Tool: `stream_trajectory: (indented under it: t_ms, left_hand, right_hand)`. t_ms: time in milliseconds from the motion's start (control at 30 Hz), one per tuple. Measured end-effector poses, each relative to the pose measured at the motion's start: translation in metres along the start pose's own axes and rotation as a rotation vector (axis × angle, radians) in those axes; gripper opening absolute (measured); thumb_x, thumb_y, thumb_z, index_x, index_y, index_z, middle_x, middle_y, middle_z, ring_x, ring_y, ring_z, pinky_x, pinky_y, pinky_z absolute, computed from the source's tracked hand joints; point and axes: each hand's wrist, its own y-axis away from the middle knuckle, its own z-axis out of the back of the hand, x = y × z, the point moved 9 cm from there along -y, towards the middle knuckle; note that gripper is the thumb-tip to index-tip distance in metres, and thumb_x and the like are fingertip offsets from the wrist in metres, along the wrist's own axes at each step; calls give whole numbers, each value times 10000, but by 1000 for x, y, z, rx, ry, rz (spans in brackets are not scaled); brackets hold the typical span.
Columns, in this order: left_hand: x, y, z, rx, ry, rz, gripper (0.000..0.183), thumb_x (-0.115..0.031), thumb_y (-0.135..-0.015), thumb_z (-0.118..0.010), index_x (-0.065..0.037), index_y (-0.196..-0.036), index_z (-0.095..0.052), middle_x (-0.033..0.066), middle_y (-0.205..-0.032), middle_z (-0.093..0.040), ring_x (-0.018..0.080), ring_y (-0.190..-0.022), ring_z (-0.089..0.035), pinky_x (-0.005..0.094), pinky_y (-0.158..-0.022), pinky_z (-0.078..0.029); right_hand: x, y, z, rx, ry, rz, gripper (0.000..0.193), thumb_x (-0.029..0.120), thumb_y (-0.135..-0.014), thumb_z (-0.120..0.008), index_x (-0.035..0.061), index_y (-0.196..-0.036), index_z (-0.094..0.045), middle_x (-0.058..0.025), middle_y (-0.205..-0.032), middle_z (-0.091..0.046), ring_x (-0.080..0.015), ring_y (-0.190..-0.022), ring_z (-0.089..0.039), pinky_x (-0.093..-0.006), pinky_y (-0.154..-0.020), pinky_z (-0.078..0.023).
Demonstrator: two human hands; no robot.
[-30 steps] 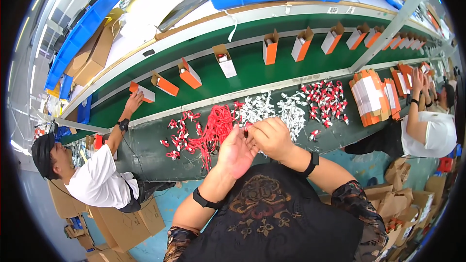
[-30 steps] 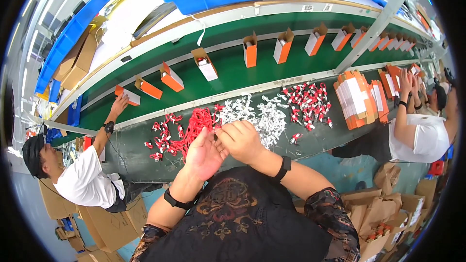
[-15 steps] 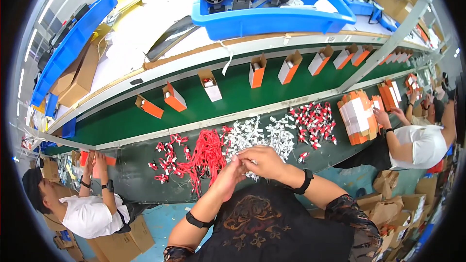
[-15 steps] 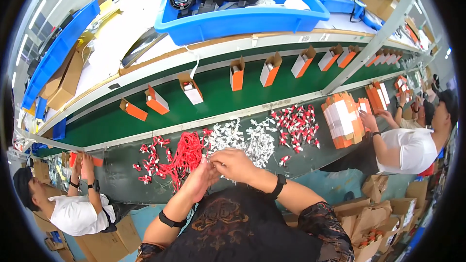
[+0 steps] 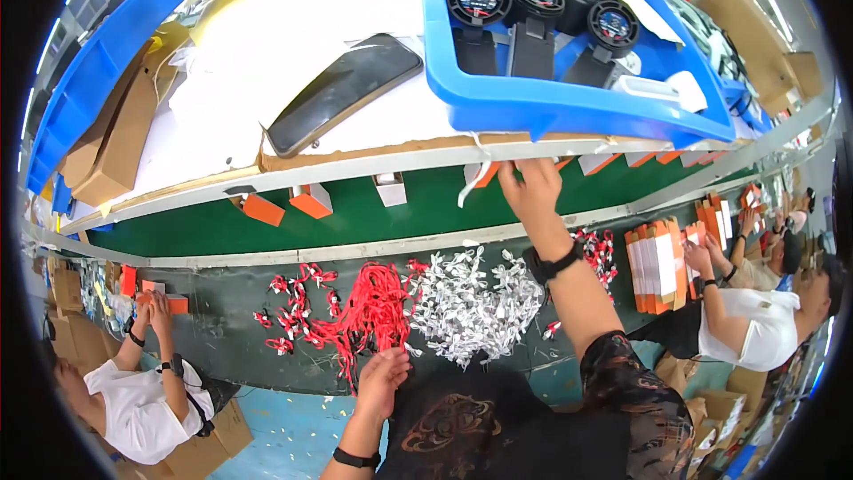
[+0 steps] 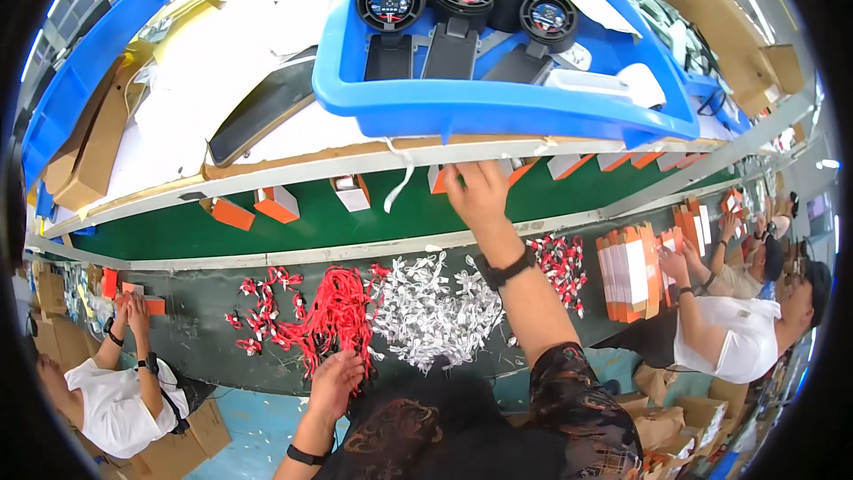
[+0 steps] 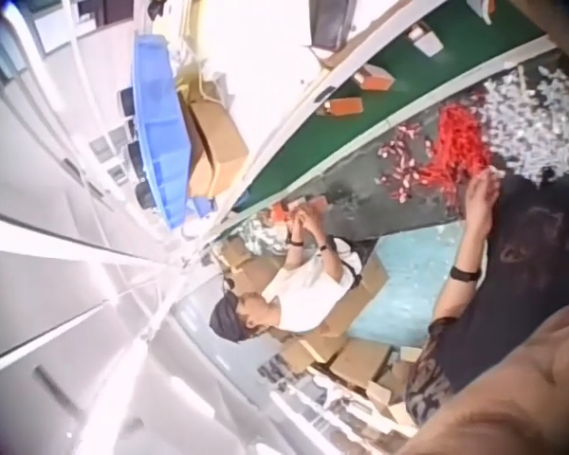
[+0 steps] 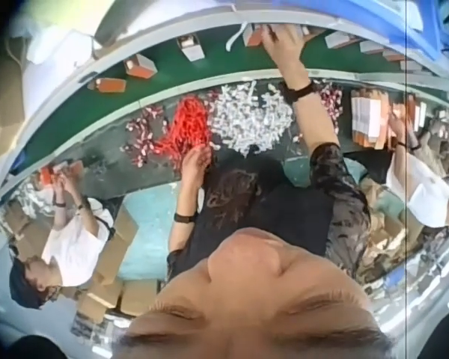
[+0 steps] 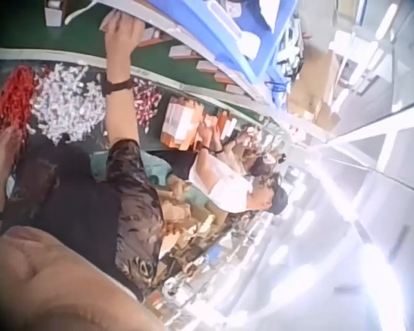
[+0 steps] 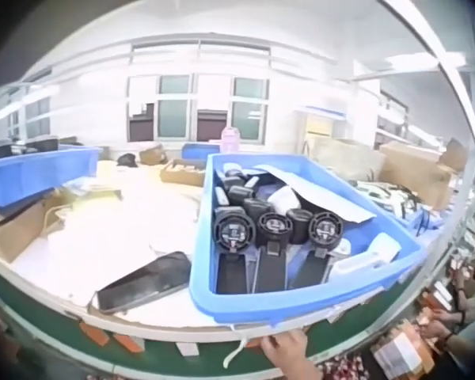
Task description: Assembling small electronic components by connecting red wires to white plastic parts on an industrial production line.
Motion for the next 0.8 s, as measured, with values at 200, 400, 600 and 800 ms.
stream_trajectory:
  t_ms: [200, 400, 600, 800]
  left_hand:
    - [1, 13, 35, -122, 119, 45, 303, -270, -940, -585, -57, -1155, -603, 79, -1019, -679, 190, -894, -644, 345, -803, -513]
    - [-29, 10, 61, -172, 169, -143, 267, -273, -958, -574, -70, -1127, -612, 45, -997, -661, 156, -890, -622, 316, -791, -497]
    - [-21, 21, 90, -220, -13, -196, 289, -285, -960, -582, -65, -1146, -604, 43, -1022, -653, 131, -867, -604, 290, -793, -484]
    - [65, 38, 144, -368, -229, -123, 260, -263, -930, -640, -54, -1085, -633, 5, -939, -649, 89, -837, -577, 255, -747, -444]
  right_hand:
    - [-34, 58, -18, 362, 376, -153, 112, 87, -815, -698, 8, -895, -690, -135, -756, -646, -259, -647, -627, -313, -583, -498]
    - [-22, 224, 36, 422, -314, -1143, 146, 115, -873, -681, -24, -918, -685, -32, -754, -678, -76, -645, -571, -238, -585, -455]
    - [70, 318, 59, 983, -233, -1010, 170, 145, -824, -710, 28, -948, -706, -96, -780, -690, -160, -626, -632, -300, -603, -495]
    - [140, 273, 35, 1096, -55, -457, 248, 201, -756, -757, 113, -978, -689, -110, -914, -604, -308, -788, -644, -425, -685, -524]
